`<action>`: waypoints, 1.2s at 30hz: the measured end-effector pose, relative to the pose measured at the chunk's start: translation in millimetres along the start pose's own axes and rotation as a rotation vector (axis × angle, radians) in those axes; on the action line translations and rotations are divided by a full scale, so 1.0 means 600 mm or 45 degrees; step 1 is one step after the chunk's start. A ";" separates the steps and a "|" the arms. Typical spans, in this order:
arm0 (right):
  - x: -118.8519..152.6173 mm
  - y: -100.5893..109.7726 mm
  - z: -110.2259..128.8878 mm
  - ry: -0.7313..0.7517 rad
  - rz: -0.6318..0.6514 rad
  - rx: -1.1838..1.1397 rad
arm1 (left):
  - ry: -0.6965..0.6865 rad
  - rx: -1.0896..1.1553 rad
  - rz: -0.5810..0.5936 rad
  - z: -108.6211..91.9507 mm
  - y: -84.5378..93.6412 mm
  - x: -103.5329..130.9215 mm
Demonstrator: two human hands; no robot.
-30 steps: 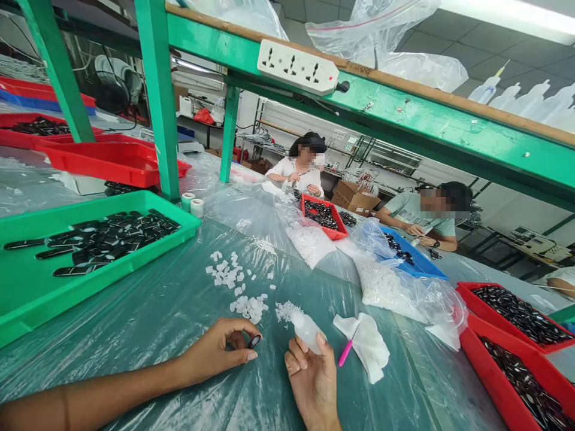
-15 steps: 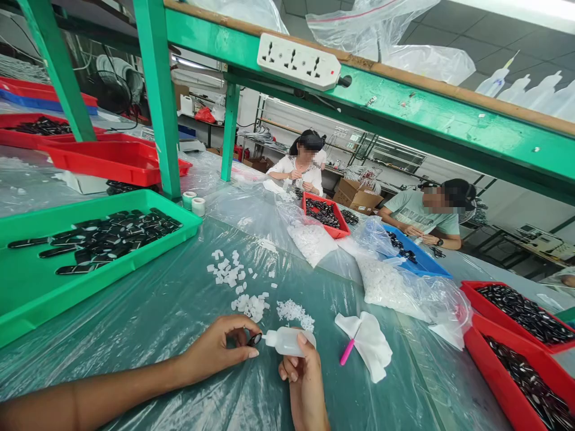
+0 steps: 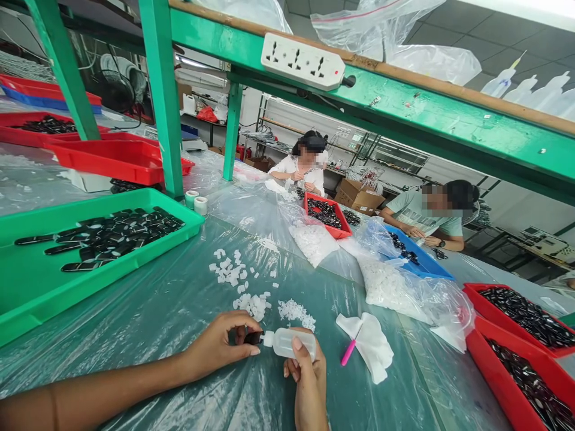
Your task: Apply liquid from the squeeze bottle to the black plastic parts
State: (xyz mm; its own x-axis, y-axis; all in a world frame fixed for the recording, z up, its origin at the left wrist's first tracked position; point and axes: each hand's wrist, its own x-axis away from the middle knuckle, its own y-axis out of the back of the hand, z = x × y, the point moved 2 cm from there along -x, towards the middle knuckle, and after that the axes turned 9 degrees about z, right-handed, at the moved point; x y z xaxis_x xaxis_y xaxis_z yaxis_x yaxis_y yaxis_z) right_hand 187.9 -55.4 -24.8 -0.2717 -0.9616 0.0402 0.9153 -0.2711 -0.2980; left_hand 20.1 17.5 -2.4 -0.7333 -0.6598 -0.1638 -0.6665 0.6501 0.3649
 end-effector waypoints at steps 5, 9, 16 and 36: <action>0.000 0.001 0.003 0.006 -0.038 0.045 | 0.006 -0.014 -0.010 0.001 0.001 -0.001; 0.001 0.001 0.006 0.009 -0.057 0.123 | 0.012 -0.008 -0.019 0.002 0.002 0.000; 0.002 0.001 0.011 0.045 -0.062 0.198 | 0.021 0.007 -0.017 0.001 0.002 0.001; -0.004 -0.011 0.019 -0.008 0.076 -0.332 | -0.020 0.231 0.047 0.011 -0.003 0.000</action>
State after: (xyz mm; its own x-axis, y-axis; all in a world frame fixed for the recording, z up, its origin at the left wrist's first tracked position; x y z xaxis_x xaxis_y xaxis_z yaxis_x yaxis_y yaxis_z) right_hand 186.1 -52.1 -11.9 -0.2168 -0.9760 0.0208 0.8217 -0.1939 -0.5359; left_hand 20.7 18.9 -9.0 -0.7587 -0.6293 -0.1680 -0.6514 0.7320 0.1998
